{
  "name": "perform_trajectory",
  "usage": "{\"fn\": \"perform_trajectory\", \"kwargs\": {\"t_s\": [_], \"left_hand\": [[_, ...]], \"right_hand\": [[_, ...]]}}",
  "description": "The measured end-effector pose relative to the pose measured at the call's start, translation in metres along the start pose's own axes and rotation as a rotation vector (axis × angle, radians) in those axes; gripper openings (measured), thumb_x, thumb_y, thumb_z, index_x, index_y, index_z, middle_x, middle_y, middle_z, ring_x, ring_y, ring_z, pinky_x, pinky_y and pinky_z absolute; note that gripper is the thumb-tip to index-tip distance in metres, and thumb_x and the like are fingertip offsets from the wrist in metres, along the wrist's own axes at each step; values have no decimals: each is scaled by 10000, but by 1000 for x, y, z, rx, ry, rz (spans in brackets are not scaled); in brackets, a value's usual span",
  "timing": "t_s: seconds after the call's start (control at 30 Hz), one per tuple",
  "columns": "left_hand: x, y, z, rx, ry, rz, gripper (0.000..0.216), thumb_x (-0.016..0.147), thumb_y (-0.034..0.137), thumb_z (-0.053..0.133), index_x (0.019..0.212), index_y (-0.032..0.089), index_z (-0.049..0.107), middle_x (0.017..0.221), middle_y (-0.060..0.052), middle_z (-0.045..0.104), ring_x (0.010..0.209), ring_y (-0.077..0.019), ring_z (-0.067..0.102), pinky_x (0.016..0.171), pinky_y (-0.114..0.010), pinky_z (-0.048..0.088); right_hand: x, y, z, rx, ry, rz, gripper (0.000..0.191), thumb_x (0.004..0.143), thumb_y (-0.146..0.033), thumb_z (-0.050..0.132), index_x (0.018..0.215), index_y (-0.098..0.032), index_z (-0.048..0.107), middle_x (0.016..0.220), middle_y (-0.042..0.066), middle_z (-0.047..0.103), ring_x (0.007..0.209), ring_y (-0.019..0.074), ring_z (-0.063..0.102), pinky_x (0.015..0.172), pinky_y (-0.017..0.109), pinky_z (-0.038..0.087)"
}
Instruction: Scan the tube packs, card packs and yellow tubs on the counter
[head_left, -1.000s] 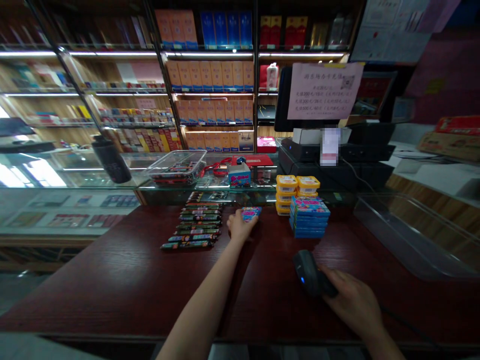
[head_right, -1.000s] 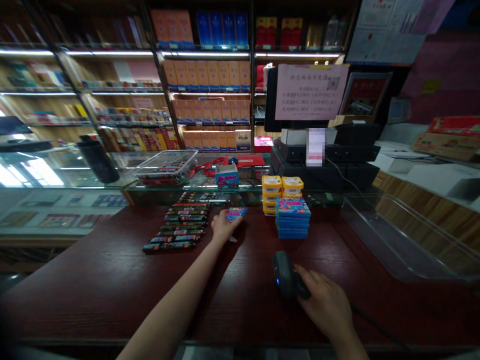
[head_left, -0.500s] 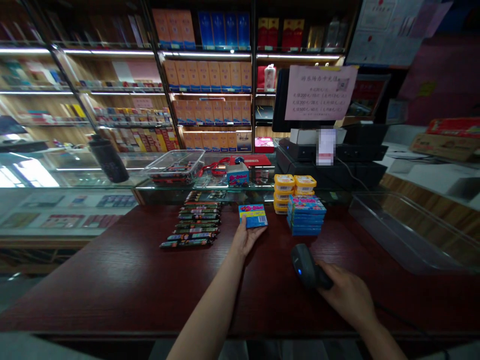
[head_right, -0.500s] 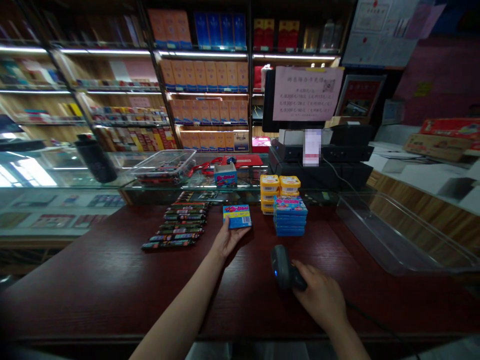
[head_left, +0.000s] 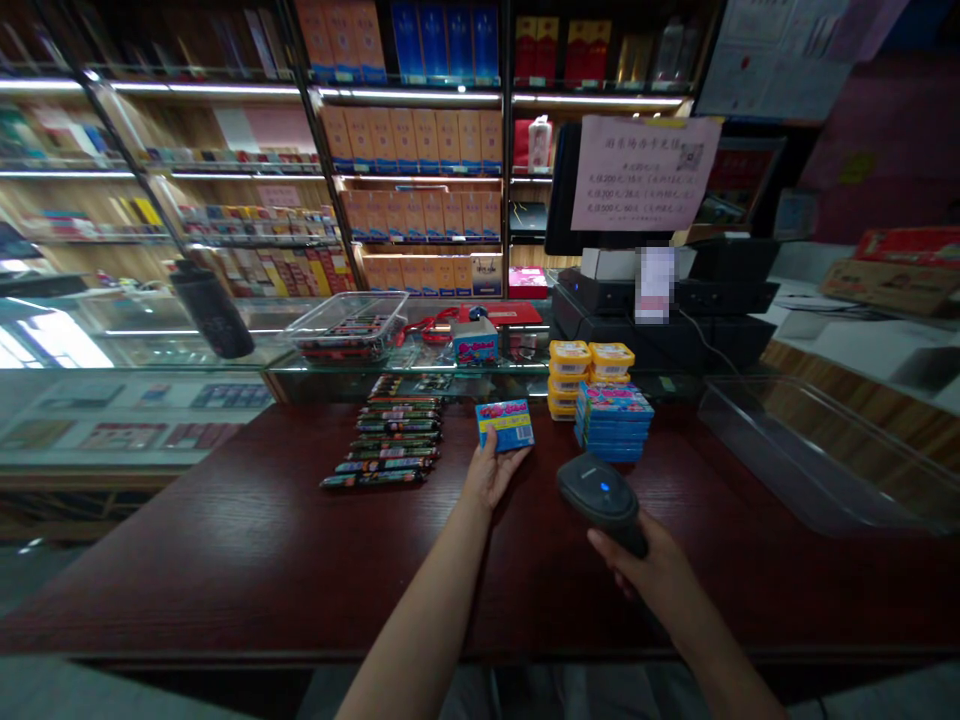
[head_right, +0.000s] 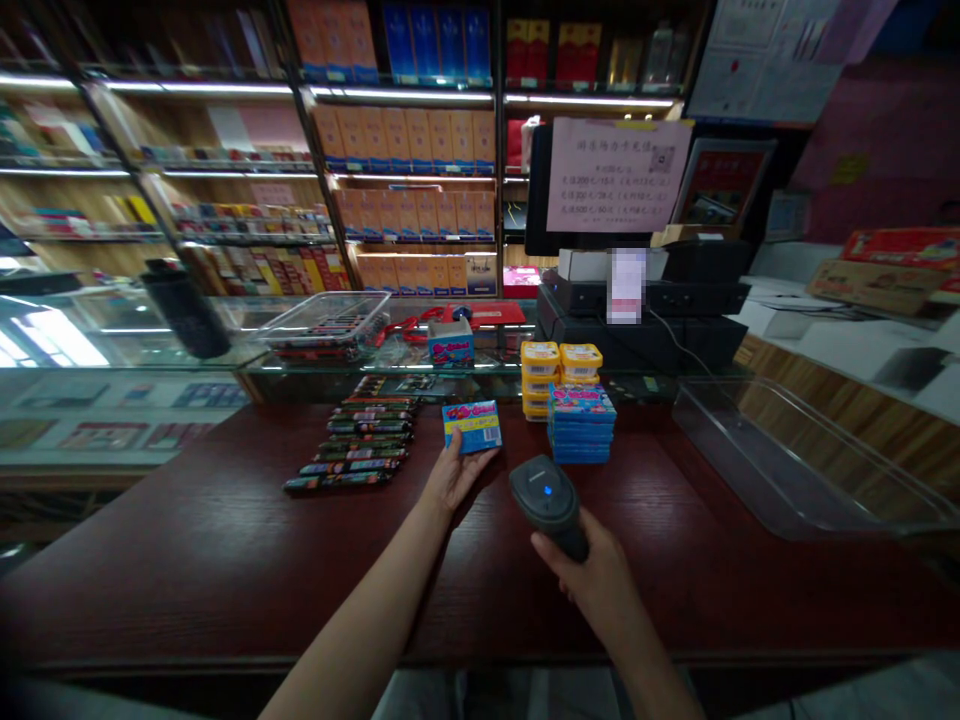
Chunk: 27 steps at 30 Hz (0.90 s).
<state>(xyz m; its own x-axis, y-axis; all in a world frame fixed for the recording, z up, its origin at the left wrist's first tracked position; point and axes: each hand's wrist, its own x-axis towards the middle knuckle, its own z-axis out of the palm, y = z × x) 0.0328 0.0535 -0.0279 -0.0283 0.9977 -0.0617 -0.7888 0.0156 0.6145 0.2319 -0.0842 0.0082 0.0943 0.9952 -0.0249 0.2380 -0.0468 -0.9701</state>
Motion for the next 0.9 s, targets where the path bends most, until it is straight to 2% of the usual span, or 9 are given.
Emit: {"fn": "perform_trajectory", "kwargs": {"t_s": [0.27,0.4,0.47,0.57,0.63,0.77,0.83,0.9], "left_hand": [[-1,-1,2,25,0,-15,489,838,452,585,1246,193,511,1297,-146,563,1228,-276,513,1014,-474,449],[-1,1,2,13,-1,-25,497,818,450,616,1220,174,517,1271,-150,575,1215,-294,521,997,-495,457],[-1,1,2,10,3,-32,490,815,449,619,1203,167,520,1261,-150,579,1200,-297,533,989,-498,462],[-2,2,1,7,-1,-31,480,823,450,608,1197,165,512,1251,-156,584,1187,-308,541,970,-535,465],[-2,2,-1,19,-14,-28,460,829,416,615,1204,172,504,1232,-150,597,1171,-310,553,955,-566,463],[-3,1,-3,35,-31,-14,465,778,176,674,1210,191,501,1137,-103,649,1060,-269,623,949,-581,462],[-4,1,-3,37,-35,6,500,731,95,683,1189,194,511,1078,-80,668,993,-245,647,944,-584,465],[-5,1,-2,54,-38,26,488,704,100,702,1150,193,527,1021,-62,678,941,-232,657,929,-583,472]], "right_hand": [[1,-2,3,16,-9,-21,413,668,-523,648,892,-187,560,491,-77,504,375,102,453,355,226,363],[1,0,2,-20,-31,-13,413,690,-523,636,914,-184,565,496,-74,507,375,111,462,354,232,363],[1,-1,-1,-77,-55,-44,411,708,-520,629,932,-180,577,537,-50,556,404,128,503,384,250,398],[3,-4,-10,-247,-57,-224,384,742,-475,621,992,-185,602,812,47,700,679,203,656,595,305,508],[7,-2,-18,-438,-24,-341,348,767,-418,609,1046,-212,606,967,64,713,854,236,671,694,321,507],[18,15,-34,-927,84,-458,319,790,-298,568,1107,-270,595,947,23,723,766,235,683,602,318,477],[23,30,-39,-1046,97,-592,360,778,-246,565,1138,-248,579,999,33,712,819,224,676,652,312,483],[27,44,-43,-1096,150,-651,391,771,-204,558,1162,-214,567,1000,53,707,867,221,665,703,310,484]]}}
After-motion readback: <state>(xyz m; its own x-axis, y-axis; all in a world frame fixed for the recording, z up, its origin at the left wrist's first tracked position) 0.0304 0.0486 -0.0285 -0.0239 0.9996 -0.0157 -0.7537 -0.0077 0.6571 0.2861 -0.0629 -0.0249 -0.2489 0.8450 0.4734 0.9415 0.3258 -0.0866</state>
